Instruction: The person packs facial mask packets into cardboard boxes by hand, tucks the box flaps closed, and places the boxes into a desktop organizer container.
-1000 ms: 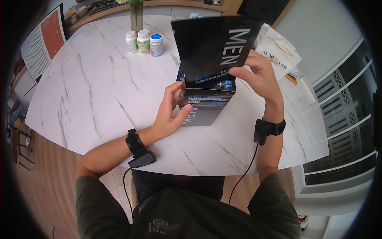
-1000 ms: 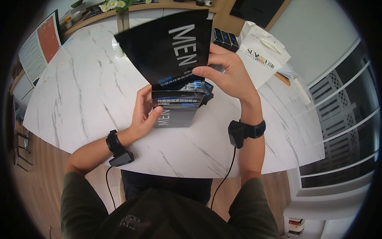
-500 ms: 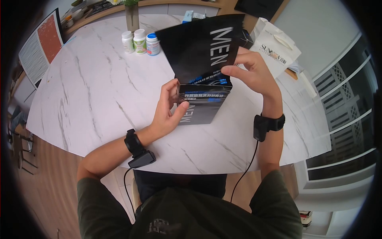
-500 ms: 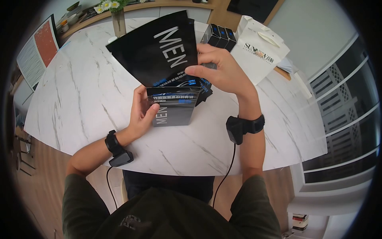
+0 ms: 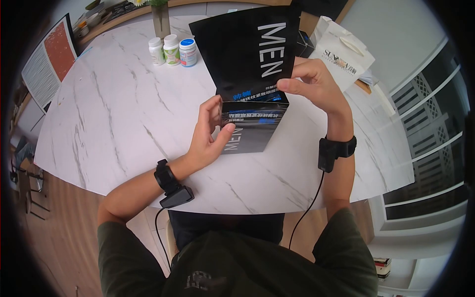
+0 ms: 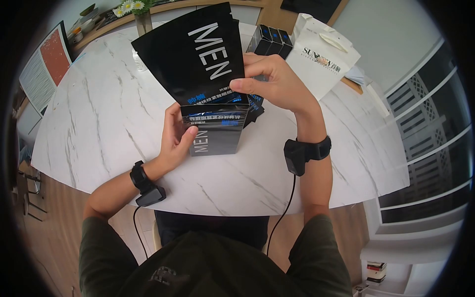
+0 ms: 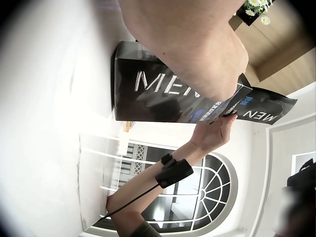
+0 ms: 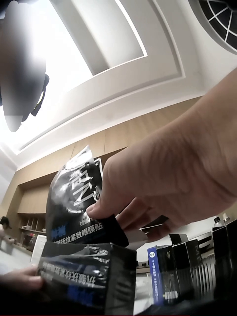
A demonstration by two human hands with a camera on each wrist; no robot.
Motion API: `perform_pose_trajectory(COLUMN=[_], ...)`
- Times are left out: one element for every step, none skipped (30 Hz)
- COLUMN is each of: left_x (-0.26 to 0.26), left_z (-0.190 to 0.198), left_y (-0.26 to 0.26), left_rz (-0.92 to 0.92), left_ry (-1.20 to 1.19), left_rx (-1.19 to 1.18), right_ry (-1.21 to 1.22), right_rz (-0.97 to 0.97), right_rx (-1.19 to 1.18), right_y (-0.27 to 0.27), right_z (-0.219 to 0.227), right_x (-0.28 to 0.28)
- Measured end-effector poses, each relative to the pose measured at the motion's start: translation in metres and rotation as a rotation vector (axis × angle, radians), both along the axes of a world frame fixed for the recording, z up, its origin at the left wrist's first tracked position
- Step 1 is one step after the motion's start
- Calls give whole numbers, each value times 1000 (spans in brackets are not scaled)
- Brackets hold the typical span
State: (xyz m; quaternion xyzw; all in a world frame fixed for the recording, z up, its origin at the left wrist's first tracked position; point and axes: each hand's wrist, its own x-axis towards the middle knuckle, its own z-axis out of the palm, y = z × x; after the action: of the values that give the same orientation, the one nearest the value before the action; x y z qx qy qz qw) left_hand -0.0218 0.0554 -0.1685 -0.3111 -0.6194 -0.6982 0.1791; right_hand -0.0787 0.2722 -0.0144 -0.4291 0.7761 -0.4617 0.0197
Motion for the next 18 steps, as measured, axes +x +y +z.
perform_pose_trajectory(left_x=[0, 1, 1, 0, 0, 0, 0, -1, -1, -1, 0, 0, -1, -2, -2, -1, 0, 1], left_z=[1, 2, 3, 3, 2, 1, 0, -2, -3, -2, -1, 0, -1, -3, -3, -2, -1, 1], left_y=[0, -1, -1, -1, -1, -1, -1, 0, 0, -1, -1, -1, -2, -2, -2, -2, -1, 0], left_rz=[0, 5, 9, 9, 20, 30, 30, 21, 14, 17, 22, 25, 25, 19, 13, 13, 2, -8], left_ry=[-1, 7, 15, 15, 23, 31, 30, 28, 27, 27, 38, 49, 48, 44, 40, 40, 22, 5], left_rx=[0, -19, -37, -37, -45, -52, -52, -39, -25, -22, -43, -65, -64, -64, -63, -63, -33, -3], right_ry=[-33, -33, -74, -115, -116, -67, -17, -17, 35, 86, 86, 117, 148, 148, 61, -27, -26, -20], right_rz=[8, 7, 8, 9, 9, -2, -14, -13, -3, 9, 12, 21, 29, 29, 9, -11, -11, -17], right_rx=[11, 11, 23, 35, 35, 34, 33, 33, 1, -31, -29, -43, -57, -56, 26, 108, 108, 87], right_y=[1, 1, 2, 2, 2, 1, 0, -1, -3, -4, -5, -5, -5, -3, 1, 3, 2, 1], right_z=[0, 1, 1, 2, 2, 3, 3, 3, 3, 3, 2, 1, 0, 1, 2, 3, 3, 4], right_x=[0, -1, -1, -1, 0, 1, 2, 3, 5, 6, 5, 4, 3, 2, -1, -2, -1, 1])
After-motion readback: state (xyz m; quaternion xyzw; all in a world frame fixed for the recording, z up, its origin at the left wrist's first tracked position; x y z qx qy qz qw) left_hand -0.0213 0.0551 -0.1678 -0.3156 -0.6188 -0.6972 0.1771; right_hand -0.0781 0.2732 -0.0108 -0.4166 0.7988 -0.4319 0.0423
